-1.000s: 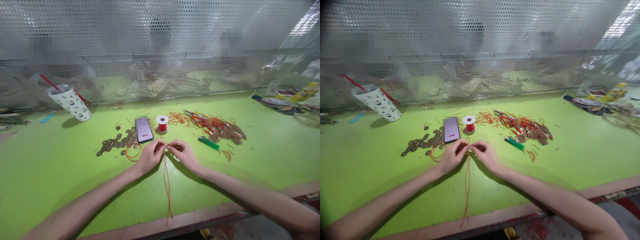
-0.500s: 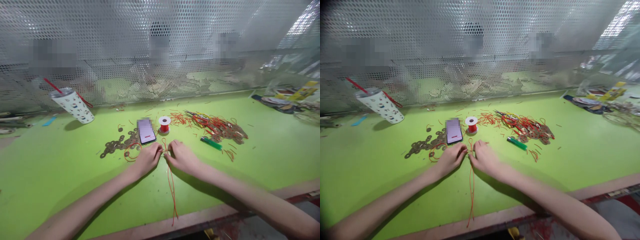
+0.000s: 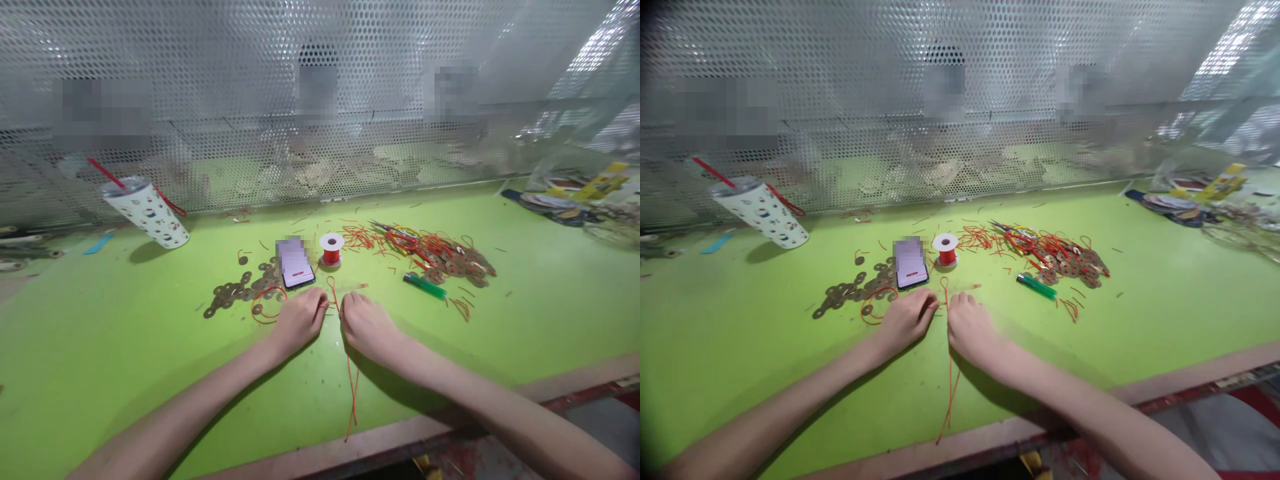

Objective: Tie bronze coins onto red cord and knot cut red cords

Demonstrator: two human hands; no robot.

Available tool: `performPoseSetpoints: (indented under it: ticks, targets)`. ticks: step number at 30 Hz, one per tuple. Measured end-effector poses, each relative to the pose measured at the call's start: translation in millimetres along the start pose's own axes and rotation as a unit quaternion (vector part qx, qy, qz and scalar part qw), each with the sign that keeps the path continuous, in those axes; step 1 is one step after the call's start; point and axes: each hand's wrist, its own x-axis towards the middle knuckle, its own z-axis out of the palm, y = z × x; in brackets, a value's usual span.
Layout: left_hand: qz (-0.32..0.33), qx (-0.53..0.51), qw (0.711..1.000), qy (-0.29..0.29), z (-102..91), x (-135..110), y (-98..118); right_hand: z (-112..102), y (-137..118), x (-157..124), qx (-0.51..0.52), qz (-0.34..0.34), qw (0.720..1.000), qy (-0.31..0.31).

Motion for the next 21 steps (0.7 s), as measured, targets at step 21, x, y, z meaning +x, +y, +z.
performPoseSetpoints:
  ticks: [21]
  targets:
    - [-0.008,-0.020,1.000,-0.015,4.4,6,10,-7,17,2,0.137,0.011,0.990,-0.002]
